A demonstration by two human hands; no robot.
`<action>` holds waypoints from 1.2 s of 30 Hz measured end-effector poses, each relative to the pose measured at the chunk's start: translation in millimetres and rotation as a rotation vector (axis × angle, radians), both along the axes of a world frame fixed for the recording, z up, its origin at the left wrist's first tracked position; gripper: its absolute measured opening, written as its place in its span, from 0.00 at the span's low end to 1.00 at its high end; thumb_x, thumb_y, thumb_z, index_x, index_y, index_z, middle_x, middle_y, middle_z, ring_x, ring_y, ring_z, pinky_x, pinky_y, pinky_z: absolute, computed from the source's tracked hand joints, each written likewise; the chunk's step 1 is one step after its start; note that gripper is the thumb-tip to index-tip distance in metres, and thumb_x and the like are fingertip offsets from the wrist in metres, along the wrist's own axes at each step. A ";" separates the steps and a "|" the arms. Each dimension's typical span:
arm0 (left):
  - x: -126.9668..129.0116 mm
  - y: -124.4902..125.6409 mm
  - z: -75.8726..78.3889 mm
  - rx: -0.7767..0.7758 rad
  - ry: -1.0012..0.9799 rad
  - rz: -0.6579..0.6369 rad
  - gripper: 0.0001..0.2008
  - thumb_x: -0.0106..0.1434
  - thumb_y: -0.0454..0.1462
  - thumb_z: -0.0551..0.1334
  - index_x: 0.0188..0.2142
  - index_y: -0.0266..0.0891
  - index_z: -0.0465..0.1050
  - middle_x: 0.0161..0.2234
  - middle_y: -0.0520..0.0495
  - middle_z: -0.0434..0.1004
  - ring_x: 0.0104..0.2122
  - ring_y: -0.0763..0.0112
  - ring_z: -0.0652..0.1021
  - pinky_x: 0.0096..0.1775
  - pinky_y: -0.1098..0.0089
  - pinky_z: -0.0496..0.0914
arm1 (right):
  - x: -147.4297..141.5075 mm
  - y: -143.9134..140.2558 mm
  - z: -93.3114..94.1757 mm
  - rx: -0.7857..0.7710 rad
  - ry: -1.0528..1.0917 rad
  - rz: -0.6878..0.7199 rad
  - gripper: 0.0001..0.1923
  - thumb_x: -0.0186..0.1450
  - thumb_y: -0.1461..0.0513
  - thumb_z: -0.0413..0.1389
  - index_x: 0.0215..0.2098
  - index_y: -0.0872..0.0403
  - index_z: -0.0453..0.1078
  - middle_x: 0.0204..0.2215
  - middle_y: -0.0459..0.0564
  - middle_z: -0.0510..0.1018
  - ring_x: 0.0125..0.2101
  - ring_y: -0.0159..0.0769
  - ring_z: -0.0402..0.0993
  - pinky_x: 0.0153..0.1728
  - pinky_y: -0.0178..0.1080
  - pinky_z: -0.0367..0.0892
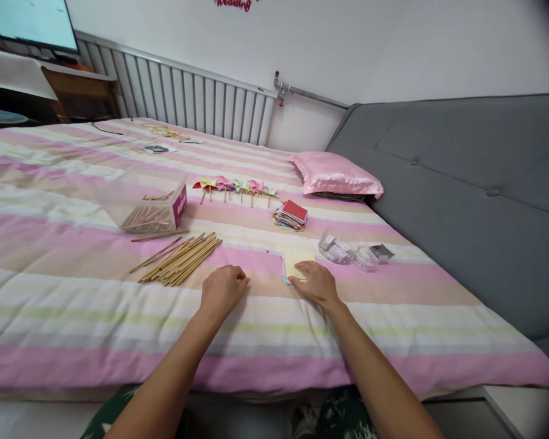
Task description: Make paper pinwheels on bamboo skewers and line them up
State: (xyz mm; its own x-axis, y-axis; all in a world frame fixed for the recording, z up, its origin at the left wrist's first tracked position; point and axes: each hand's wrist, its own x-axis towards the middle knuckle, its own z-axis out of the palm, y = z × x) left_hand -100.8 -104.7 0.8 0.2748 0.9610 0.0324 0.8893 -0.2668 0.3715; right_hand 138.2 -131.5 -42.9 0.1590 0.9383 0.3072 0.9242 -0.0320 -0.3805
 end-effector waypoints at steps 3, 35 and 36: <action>0.1 0.1 0.0 -0.002 0.004 0.004 0.13 0.58 0.42 0.55 0.33 0.41 0.76 0.34 0.45 0.79 0.35 0.62 0.76 0.32 0.68 0.64 | 1.0 0.2 -0.7 -0.004 -0.002 0.000 0.16 0.54 0.53 0.58 0.39 0.50 0.74 0.40 0.51 0.78 0.41 0.43 0.73 0.41 0.41 0.66; -1.4 -0.4 -1.6 0.008 -0.122 0.008 0.11 0.56 0.41 0.57 0.30 0.39 0.76 0.30 0.42 0.78 0.34 0.58 0.76 0.33 0.67 0.63 | 23.2 5.6 2.9 0.421 0.149 -0.499 0.16 0.63 0.60 0.44 0.31 0.59 0.72 0.23 0.55 0.77 0.23 0.39 0.68 0.26 0.37 0.57; -1.4 0.1 -2.5 -0.009 -0.191 0.018 0.10 0.56 0.41 0.58 0.29 0.38 0.76 0.30 0.41 0.78 0.34 0.57 0.76 0.34 0.65 0.63 | 21.2 5.1 5.3 0.464 0.157 -0.507 0.17 0.64 0.59 0.44 0.33 0.60 0.72 0.25 0.57 0.78 0.25 0.40 0.70 0.27 0.37 0.59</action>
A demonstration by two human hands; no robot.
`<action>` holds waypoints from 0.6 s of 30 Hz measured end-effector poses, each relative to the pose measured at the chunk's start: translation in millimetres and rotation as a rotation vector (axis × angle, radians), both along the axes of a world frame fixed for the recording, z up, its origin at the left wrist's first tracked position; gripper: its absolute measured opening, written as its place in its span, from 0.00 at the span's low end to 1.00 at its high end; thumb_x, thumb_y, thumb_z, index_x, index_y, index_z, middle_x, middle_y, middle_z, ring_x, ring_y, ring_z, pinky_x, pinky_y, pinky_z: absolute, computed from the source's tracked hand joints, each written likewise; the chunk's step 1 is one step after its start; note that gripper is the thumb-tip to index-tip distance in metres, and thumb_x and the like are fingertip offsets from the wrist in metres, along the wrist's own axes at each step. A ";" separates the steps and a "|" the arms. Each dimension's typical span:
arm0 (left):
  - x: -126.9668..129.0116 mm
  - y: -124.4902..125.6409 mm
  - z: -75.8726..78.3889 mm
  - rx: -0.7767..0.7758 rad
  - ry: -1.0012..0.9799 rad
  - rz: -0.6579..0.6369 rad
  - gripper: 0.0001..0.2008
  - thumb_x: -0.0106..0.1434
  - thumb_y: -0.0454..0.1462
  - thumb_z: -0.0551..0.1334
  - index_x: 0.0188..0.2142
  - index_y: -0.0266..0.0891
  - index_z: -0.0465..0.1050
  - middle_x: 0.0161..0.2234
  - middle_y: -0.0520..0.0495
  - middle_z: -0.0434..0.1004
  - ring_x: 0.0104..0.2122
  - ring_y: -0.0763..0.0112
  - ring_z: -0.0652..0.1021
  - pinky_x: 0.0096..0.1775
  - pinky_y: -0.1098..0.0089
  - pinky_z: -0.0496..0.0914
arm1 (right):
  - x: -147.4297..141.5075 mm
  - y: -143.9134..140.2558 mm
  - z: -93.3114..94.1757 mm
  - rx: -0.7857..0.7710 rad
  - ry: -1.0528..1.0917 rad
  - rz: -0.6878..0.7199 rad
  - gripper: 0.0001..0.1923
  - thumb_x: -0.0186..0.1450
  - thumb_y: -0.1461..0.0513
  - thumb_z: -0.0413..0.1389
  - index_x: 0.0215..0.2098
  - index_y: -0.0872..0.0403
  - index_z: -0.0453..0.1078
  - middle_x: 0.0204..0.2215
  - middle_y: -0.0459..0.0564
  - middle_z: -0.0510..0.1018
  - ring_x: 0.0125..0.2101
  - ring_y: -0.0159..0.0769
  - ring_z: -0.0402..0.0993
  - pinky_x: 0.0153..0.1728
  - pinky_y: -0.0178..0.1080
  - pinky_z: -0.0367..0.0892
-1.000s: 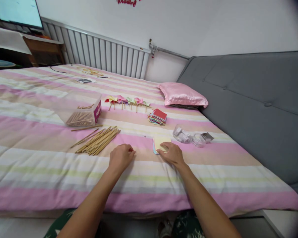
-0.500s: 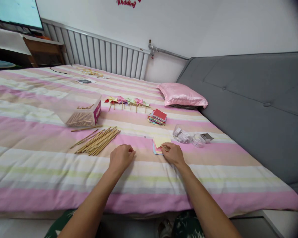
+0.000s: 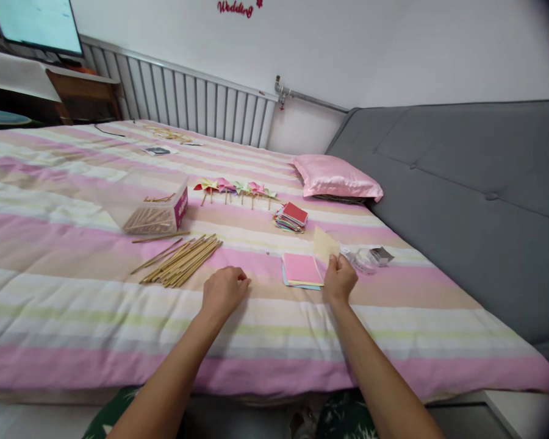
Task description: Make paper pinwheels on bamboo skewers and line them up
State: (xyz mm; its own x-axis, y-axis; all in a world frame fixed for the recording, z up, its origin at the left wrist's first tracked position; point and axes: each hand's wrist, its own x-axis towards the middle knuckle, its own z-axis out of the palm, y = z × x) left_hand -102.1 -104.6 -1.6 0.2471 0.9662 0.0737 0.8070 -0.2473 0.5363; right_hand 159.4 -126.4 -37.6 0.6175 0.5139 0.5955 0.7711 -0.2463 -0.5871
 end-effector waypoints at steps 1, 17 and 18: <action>0.4 0.5 -0.9 -0.023 -0.078 0.009 0.10 0.55 0.41 0.58 0.28 0.38 0.76 0.29 0.40 0.78 0.35 0.55 0.75 0.35 0.64 0.63 | -3.6 -1.0 2.2 0.041 -0.006 0.006 0.18 0.64 0.59 0.43 0.36 0.61 0.72 0.27 0.59 0.78 0.27 0.42 0.72 0.29 0.38 0.61; 3.6 2.7 6.6 -0.811 -1.487 0.183 0.08 0.57 0.28 0.59 0.37 0.27 0.73 0.26 0.40 0.79 0.23 0.67 0.77 0.27 0.72 0.71 | -100.5 -28.9 6.7 -0.011 -0.518 0.903 0.17 0.62 0.68 0.50 0.47 0.49 0.70 0.50 0.47 0.73 0.56 0.41 0.61 0.50 0.45 0.61; 3.8 2.7 4.7 -0.786 -1.478 0.194 0.09 0.55 0.26 0.59 0.37 0.26 0.73 0.26 0.39 0.79 0.23 0.67 0.77 0.26 0.72 0.71 | -98.0 -29.0 9.3 -0.033 -0.522 0.928 0.18 0.61 0.67 0.51 0.48 0.49 0.70 0.52 0.48 0.72 0.56 0.42 0.60 0.52 0.46 0.60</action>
